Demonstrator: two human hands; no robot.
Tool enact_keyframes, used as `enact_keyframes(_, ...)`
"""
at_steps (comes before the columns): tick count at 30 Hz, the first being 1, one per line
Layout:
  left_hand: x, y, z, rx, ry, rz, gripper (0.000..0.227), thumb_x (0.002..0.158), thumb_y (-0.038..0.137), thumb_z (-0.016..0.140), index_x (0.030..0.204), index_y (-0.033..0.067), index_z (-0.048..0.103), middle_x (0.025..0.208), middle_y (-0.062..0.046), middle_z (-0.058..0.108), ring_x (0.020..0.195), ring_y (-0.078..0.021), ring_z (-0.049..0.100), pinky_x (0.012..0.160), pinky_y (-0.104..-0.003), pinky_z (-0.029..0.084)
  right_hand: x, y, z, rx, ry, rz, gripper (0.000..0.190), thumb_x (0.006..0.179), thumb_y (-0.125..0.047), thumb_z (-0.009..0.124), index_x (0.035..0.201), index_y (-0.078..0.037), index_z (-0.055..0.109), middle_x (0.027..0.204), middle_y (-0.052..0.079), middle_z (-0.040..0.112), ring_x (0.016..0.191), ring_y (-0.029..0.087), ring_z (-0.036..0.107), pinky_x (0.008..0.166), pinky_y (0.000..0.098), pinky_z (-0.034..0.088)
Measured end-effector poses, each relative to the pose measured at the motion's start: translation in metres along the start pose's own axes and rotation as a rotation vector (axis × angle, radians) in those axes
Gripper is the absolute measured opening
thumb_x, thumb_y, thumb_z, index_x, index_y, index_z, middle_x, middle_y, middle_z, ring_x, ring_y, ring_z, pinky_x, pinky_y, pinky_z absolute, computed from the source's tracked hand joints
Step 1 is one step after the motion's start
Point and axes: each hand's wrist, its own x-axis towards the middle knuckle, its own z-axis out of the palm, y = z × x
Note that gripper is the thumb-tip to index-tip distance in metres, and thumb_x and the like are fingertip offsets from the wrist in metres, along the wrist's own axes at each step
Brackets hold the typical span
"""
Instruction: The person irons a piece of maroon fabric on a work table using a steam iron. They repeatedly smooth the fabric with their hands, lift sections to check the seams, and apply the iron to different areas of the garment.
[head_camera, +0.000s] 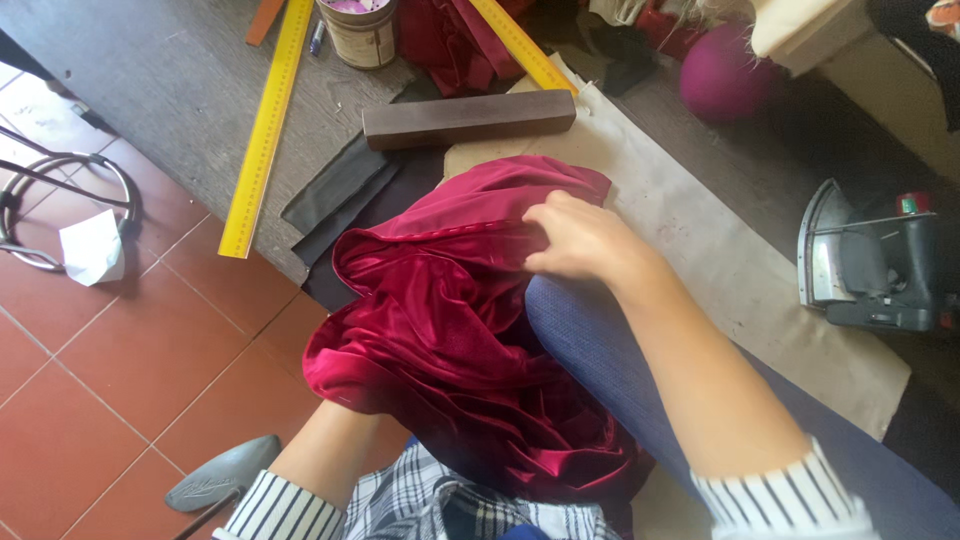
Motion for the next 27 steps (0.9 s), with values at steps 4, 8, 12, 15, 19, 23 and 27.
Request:
enact_keyframes(4,-0.007,0.000,-0.003,-0.075,0.002,-0.035,0.006,0.087,0.001,0.055,0.088,-0.0015,0.060,0.091,-0.017,0.060,0.091,-0.0344,0.061,0.086,-0.041,0.048,0.054,0.016,0.035,-0.093,0.008,0.041,0.030,0.074,-0.023,0.063,0.101,-0.016,0.072,0.100,0.015,0.069,0.098,0.038,0.067,0.085,0.0532,0.052)
enact_keyframes(8,-0.008,0.004,-0.005,-0.146,0.007,-0.061,0.006,0.087,0.001,0.055,0.088,-0.0018,0.060,0.091,-0.017,0.061,0.091,-0.0340,0.061,0.087,-0.041,0.048,0.069,0.006,0.015,0.157,0.202,-0.061,0.029,0.081,-0.016,0.052,0.101,-0.025,0.070,0.064,0.005,0.067,0.083,0.027,0.070,0.084,0.0438,0.051)
enact_keyframes(12,-0.006,0.004,-0.005,-0.220,0.010,-0.086,0.007,0.087,0.000,0.055,0.089,-0.0021,0.061,0.091,-0.017,0.062,0.092,-0.0336,0.062,0.088,-0.040,0.049,0.071,-0.020,-0.037,0.222,0.712,-0.533,0.025,0.073,0.003,0.047,0.090,-0.008,0.062,0.092,0.011,0.069,0.086,0.032,0.062,0.078,0.0428,0.046)
enact_keyframes(15,0.010,-0.001,-0.003,-0.273,0.012,-0.098,0.007,0.087,0.000,0.054,0.089,-0.0024,0.061,0.092,-0.017,0.062,0.092,-0.0333,0.062,0.088,-0.040,0.049,0.028,-0.067,-0.101,0.104,1.034,-0.786,0.015,0.077,0.007,0.050,0.085,-0.002,0.057,0.080,0.015,0.064,0.072,0.038,0.058,0.063,0.0460,0.041)
enact_keyframes(19,0.019,-0.002,0.003,-0.346,0.009,-0.134,0.008,0.087,0.000,0.054,0.089,-0.0027,0.061,0.092,-0.017,0.063,0.092,-0.0328,0.062,0.089,-0.040,0.049,-0.007,-0.090,-0.115,0.145,1.004,-0.910,0.028,0.081,0.010,0.050,0.106,0.004,0.062,0.098,0.020,0.068,0.089,0.039,0.063,0.081,0.0437,0.045)
enact_keyframes(23,0.026,-0.008,0.011,-0.426,-0.007,-0.184,0.009,0.087,0.000,0.054,0.090,-0.0030,0.062,0.092,-0.018,0.064,0.092,-0.0324,0.063,0.090,-0.040,0.050,-0.002,-0.044,-0.084,0.434,0.431,-0.904,0.038,0.089,0.003,0.054,0.126,-0.001,0.048,0.128,0.014,0.051,0.119,0.025,0.053,0.104,0.0354,0.043)
enact_keyframes(27,0.027,0.095,0.089,-0.508,0.008,-0.225,0.009,0.088,0.000,0.054,0.090,-0.0033,0.062,0.093,-0.018,0.064,0.093,-0.0320,0.063,0.091,-0.040,0.050,0.002,0.016,-0.037,0.455,0.017,-0.320,0.030,0.088,-0.029,0.057,0.108,-0.011,0.068,0.108,0.002,0.071,0.098,0.013,0.066,0.089,0.0296,0.051)
